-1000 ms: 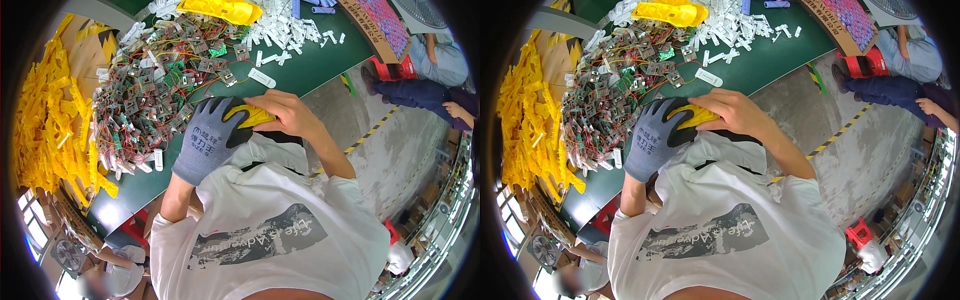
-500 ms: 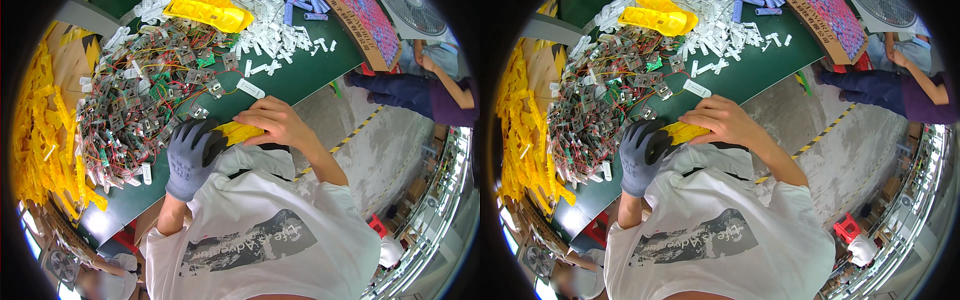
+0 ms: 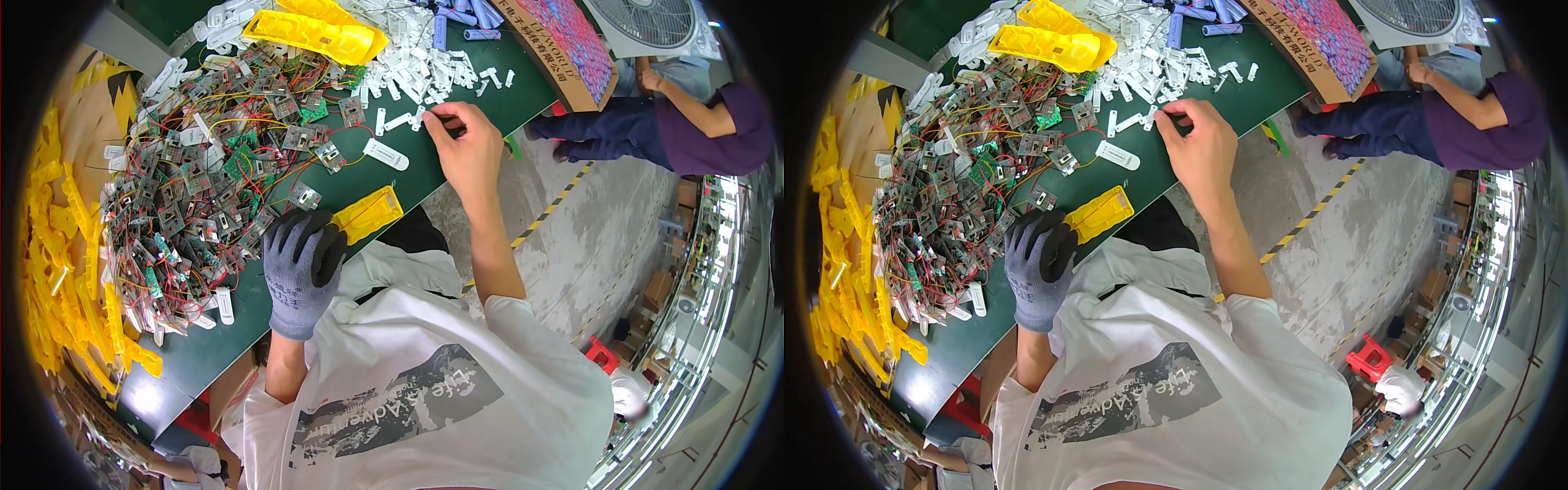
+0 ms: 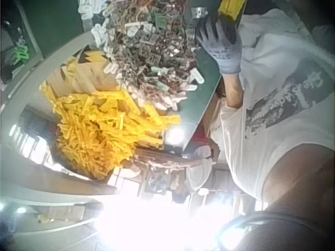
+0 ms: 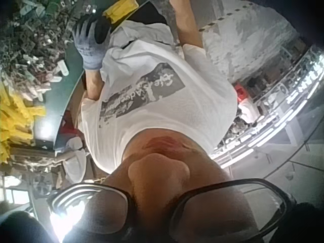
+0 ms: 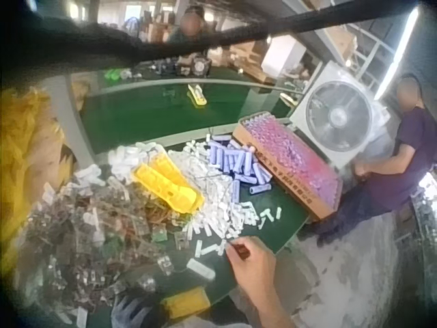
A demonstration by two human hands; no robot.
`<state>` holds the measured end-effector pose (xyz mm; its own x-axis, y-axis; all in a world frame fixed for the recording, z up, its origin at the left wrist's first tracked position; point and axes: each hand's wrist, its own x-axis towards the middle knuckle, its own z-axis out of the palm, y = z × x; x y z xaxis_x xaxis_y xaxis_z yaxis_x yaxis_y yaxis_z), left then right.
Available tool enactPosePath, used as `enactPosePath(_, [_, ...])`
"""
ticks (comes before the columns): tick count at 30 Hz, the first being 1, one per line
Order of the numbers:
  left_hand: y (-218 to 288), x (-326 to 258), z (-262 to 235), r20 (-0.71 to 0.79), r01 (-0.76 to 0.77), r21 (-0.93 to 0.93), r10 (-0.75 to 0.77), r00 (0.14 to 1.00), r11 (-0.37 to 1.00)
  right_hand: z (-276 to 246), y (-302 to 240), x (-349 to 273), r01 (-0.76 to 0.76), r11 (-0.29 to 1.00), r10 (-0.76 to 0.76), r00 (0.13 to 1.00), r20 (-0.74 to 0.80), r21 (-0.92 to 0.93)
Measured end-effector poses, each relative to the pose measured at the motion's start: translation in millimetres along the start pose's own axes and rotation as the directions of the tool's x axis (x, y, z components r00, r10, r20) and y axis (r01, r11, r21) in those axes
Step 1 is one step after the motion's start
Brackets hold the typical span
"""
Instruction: Assembling internal electronic components into yellow plastic housings on a factory production line.
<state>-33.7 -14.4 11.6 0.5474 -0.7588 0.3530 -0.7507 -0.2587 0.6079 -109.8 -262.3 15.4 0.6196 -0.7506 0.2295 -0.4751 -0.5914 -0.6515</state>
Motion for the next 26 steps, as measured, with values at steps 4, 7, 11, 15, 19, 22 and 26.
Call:
enactPosePath(4, [-1.1,-0.5,0.0,0.011,0.001,-0.002,-0.001,1.0,1.0,7.8,8.9,2.4,0.18,0.983,-0.182,0.98,-0.077,-0.033])
enactPosePath(7, [-0.1,-0.9,-0.5,0.002,0.001,0.011,-0.001,1.0,1.0,8.7,8.4,0.6,0.124,0.978,-0.109,0.989,-0.095,0.169])
enactPosePath(11, [-0.7,0.1,0.0,-0.014,0.015,0.011,-0.015,1.0,1.0,-11.1,3.4,-9.8,0.166,0.884,-0.205,0.978,0.043,0.437])
enactPosePath(15, [-2.1,1.0,0.4,-0.02,0.001,-0.006,-0.001,1.0,1.0,-31.7,-13.5,-18.2,0.311,0.88,-0.43,0.843,0.324,0.36])
enactPosePath(19, [-1.6,1.7,0.1,-0.042,0.0,0.004,0.0,0.999,1.0,-23.7,-16.4,-12.3,0.433,0.818,-0.575,0.623,0.53,0.378])
enactPosePath(22, [-2.0,1.1,0.5,-0.034,-0.011,0.016,0.012,0.999,1.0,-22.0,-16.5,-8.2,0.452,0.786,-0.618,0.567,0.545,0.422])
enactPosePath(26, [-1.6,0.7,0.3,-0.027,-0.005,0.004,0.005,1.0,1.0,-26.9,-18.6,-0.5,0.395,0.805,-0.592,0.501,0.632,0.441])
